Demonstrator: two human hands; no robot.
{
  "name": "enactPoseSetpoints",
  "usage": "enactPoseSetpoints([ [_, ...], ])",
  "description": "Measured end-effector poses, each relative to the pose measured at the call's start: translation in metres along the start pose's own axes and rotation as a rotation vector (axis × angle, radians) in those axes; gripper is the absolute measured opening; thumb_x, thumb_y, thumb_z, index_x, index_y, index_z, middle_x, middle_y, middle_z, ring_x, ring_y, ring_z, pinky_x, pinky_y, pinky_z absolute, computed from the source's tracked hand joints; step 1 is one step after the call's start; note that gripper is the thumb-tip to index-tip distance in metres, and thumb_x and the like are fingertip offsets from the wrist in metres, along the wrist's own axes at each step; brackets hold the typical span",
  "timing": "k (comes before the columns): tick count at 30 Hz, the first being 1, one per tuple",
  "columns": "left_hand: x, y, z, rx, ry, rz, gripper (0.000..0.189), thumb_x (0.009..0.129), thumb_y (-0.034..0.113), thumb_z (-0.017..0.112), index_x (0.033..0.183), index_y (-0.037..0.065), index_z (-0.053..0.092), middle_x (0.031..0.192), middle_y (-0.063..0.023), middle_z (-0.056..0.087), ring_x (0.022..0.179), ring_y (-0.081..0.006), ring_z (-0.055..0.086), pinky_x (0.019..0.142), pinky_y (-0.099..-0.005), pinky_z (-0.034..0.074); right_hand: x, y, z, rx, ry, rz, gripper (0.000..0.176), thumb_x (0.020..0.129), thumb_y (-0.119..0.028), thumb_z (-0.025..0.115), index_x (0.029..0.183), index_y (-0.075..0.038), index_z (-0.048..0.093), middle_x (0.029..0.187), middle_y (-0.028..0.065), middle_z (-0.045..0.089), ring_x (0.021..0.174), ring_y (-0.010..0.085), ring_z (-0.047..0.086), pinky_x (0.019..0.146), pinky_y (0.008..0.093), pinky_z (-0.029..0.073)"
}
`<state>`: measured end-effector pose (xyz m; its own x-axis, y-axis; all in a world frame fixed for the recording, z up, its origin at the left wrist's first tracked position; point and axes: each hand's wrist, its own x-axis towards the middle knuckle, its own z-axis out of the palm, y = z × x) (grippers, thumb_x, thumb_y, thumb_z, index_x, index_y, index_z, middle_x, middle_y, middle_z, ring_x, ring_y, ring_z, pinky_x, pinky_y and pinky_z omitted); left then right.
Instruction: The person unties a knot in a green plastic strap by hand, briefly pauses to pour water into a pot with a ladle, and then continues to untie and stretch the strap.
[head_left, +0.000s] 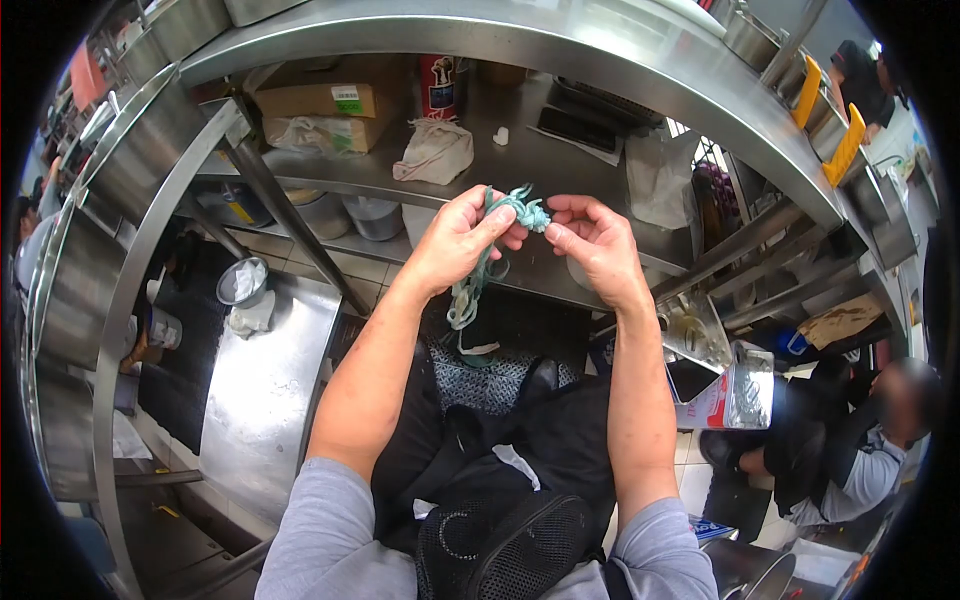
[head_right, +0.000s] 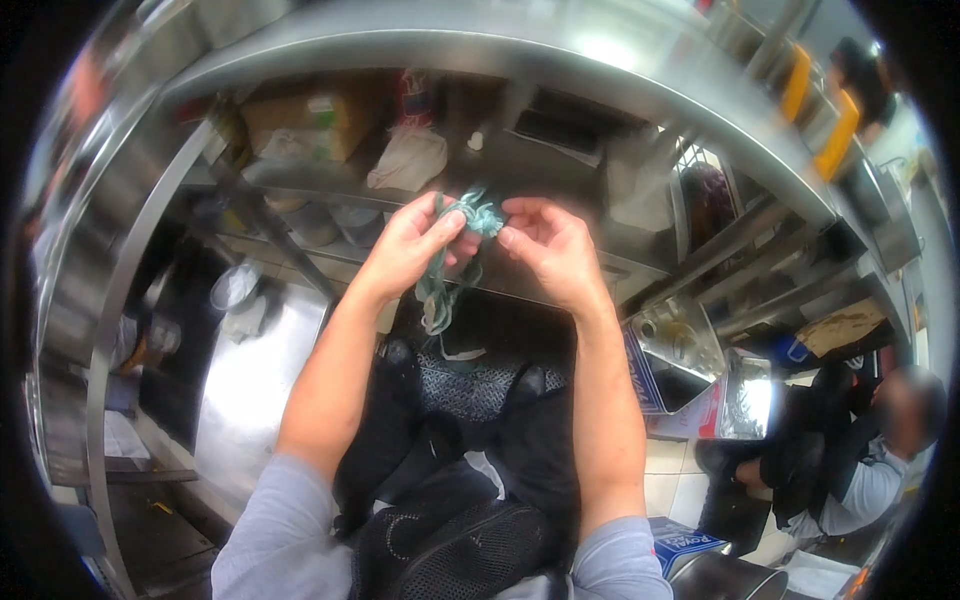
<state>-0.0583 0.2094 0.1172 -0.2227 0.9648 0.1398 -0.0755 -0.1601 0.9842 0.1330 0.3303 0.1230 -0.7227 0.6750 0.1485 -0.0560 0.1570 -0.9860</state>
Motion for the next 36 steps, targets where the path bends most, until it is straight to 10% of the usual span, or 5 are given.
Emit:
enactPoseSetpoints([
  [4, 0.001, -0.004, 0.003, -0.002, 0.008, 0.045, 0.021, 0.104, 0.027, 0.06, 0.11, 0.007, 0.062, 0.094, -0.0009, 0.07, 0.086, -0.0094, 0.066, 0.073, -0.0266, 0.053, -0.001, -0.004, 0.01, 0.217, 0.042, 0.017, 0.036, 0.098, -0.014, 0.068, 0.128, 0.004, 0.06, 0.105, 0.0104, 0.069, 0.087, 0.0136, 0.068, 0.078, 0.0301, 0.058],
  [10, 0.003, -0.013, 0.002, 0.098, -0.019, 0.037, 0.023, 0.104, 0.026, 0.059, 0.103, 0.005, 0.068, 0.096, 0.0001, 0.068, 0.088, -0.0071, 0.061, 0.076, -0.0274, 0.053, 0.0, 0.01, 0.013, -0.28, 0.019, -0.016, 0.024, 0.095, -0.017, 0.072, 0.109, 0.001, 0.063, 0.099, 0.0074, 0.07, 0.087, 0.0118, 0.067, 0.078, 0.0271, 0.055],
  [18, 0.004, -0.011, 0.002, -0.132, 0.071, 0.019, 0.031, 0.108, 0.035, 0.05, 0.113, 0.006, 0.062, 0.1, -0.0056, 0.067, 0.089, -0.0134, 0.067, 0.078, -0.03, 0.056, 0.0, 0.002, 0.007, 0.37, 0.048, -0.055, 0.023, 0.097, -0.011, 0.067, 0.113, 0.001, 0.056, 0.103, 0.0105, 0.068, 0.09, 0.0183, 0.07, 0.086, 0.0363, 0.059],
  [26, 0.002, -0.01, 0.014, -0.162, 0.013, -0.156, 0.035, 0.107, 0.041, 0.051, 0.118, 0.008, 0.057, 0.099, -0.0053, 0.065, 0.075, -0.0102, 0.062, 0.071, -0.0278, 0.055, 0.005, 0.005, 0.009, 0.357, 0.171, -0.128, 0.024, 0.096, -0.009, 0.067, 0.117, 0.0, 0.06, 0.1, 0.0068, 0.069, 0.087, 0.013, 0.066, 0.08, 0.0288, 0.055],
  [36, -0.004, -0.013, 0.022, -0.156, -0.315, -0.097, 0.067, 0.094, 0.015, 0.073, 0.146, 0.004, 0.034, 0.104, -0.0057, 0.065, 0.092, -0.0109, 0.061, 0.084, -0.0289, 0.049, 0.007, 0.009, 0.003, 0.35, 0.302, -0.144, 0.024, 0.097, -0.012, 0.068, 0.119, -0.005, 0.061, 0.083, 0.0002, 0.063, 0.072, 0.0065, 0.059, 0.066, 0.0261, 0.054],
])
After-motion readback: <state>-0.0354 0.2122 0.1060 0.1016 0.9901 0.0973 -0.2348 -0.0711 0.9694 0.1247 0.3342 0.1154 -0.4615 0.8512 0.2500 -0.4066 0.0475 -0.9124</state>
